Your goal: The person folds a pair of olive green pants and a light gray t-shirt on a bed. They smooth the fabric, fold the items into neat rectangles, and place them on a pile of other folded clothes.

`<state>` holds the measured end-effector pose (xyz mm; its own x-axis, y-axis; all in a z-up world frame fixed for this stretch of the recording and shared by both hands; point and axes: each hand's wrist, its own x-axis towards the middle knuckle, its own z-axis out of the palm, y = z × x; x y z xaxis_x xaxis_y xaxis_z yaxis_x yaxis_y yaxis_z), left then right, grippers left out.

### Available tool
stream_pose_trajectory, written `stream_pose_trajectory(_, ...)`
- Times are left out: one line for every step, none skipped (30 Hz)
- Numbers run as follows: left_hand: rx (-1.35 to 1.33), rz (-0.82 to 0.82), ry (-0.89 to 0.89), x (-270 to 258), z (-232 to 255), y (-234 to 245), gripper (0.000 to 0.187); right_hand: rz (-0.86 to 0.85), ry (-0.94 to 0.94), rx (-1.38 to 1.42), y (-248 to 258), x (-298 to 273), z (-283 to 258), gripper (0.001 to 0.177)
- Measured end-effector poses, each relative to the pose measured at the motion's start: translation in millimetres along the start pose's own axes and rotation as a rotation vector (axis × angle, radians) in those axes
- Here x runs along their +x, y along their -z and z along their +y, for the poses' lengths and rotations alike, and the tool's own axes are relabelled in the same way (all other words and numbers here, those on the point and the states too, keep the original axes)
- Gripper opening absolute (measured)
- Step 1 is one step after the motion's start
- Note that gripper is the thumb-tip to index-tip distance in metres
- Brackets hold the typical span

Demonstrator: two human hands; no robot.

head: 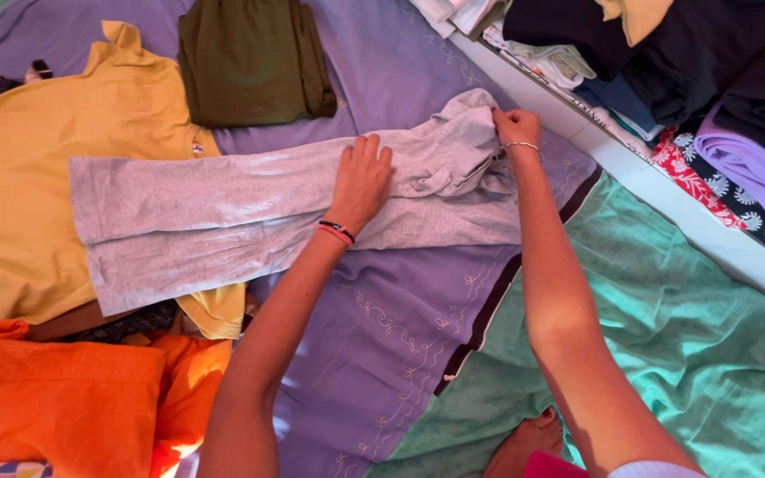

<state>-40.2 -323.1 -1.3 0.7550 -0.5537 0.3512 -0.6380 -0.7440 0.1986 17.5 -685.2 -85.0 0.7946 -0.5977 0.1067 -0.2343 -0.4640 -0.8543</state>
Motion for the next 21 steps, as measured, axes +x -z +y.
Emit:
stream_pose_trajectory(-0.148, -0.059, 0.040, 2.9, 9.1, -2.7, 0.038, -0.051, -0.109, 0.107, -2.8, -4.5, -3.5, 0.033)
stream_pose_trajectory(-0.184, -0.031, 0.010, 5.6, 17.8, -4.5, 0.049, -0.077, -0.191, 0.156, -2.9, -8.9, -9.3, 0.034)
stream_pose_trajectory(-0.218, -0.003, -0.020, 8.0, 25.0, -5.2, 0.060, -0.104, -0.274, 0.206, -1.8, -13.1, -16.8, 0.035)
stream_pose_trajectory(-0.251, 0.024, -0.050, 10.7, 31.5, -5.9, 0.072, -0.130, -0.356, 0.258, -0.2, -17.7, -24.7, 0.036)
stream_pose_trajectory(-0.221, 0.024, -0.078, 13.4, 37.3, -7.3, 0.078, -0.164, -0.377, 0.212, 2.3, -22.3, -31.5, 0.036)
stream_pose_trajectory(-0.191, 0.023, -0.107, 15.9, 42.2, -9.2, 0.085, -0.197, -0.397, 0.167, 4.5, -25.0, -38.2, 0.036)
stream_pose_trajectory(-0.160, 0.027, -0.133, 19.3, 46.3, -11.7, 0.092, -0.233, -0.413, 0.122, 6.4, -25.2, -45.0, 0.036)
stream_pose_trajectory(-0.104, 0.058, -0.186, 21.3, 50.5, -14.9, 0.089, -0.292, -0.458, 0.099, 9.9, -26.1, -49.6, 0.034)
stream_pose_trajectory(-0.046, 0.092, -0.238, 23.4, 53.5, -18.6, 0.086, -0.353, -0.499, 0.076, 12.9, -25.5, -54.0, 0.033)
stream_pose_trajectory(0.012, 0.126, -0.289, 25.7, 56.4, -22.9, 0.083, -0.414, -0.540, 0.053, 14.8, -24.9, -57.5, 0.031)
stream_pose_trajectory(0.042, 0.164, -0.302, 27.8, 59.9, -27.8, 0.073, -0.462, -0.537, 0.032, 16.3, -25.2, -59.3, 0.031)
stream_pose_trajectory(0.071, 0.203, -0.315, 30.2, 63.3, -32.8, 0.063, -0.510, -0.534, 0.012, 17.8, -25.4, -60.7, 0.031)
stream_pose_trajectory(0.100, 0.240, -0.327, 31.2, 66.0, -37.2, 0.054, -0.559, -0.532, -0.009, 18.1, -26.7, -61.5, 0.031)
stream_pose_trajectory(0.055, 0.180, -0.302, 32.7, 67.5, -40.5, 0.041, -0.567, -0.501, -0.008, 17.5, -28.7, -61.7, 0.027)
stream_pose_trajectory(0.008, 0.122, -0.275, 34.5, 69.4, -42.9, 0.029, -0.574, -0.470, -0.009, 16.9, -29.9, -63.0, 0.023)
stream_pose_trajectory(-0.038, 0.064, -0.247, 34.3, 70.8, -43.5, 0.018, -0.581, -0.439, -0.010, 16.1, -31.2, -65.0, 0.020)
stream_pose_trajectory(-0.129, 0.125, -0.242, 35.4, 72.1, -42.6, 0.017, -0.553, -0.445, 0.038, 16.9, -30.7, -66.5, 0.019)
stream_pose_trajectory(-0.219, 0.186, -0.236, 35.6, 72.3, -40.2, 0.016, -0.525, -0.451, 0.086, 17.3, -30.0, -67.3, 0.019)
stream_pose_trajectory(-0.309, 0.245, -0.231, 32.7, 71.3, -36.2, 0.015, -0.498, -0.457, 0.136, 17.3, -30.5, -67.5, 0.020)
stream_pose_trajectory(-0.375, 0.206, -0.240, 28.5, 69.7, -31.1, 0.015, -0.485, -0.469, 0.143, 17.5, -30.6, -67.2, 0.026)
stream_pose_trajectory(-0.439, 0.166, -0.247, 22.4, 66.6, -25.3, 0.015, -0.475, -0.480, 0.151, 16.4, -30.6, -66.2, 0.033)
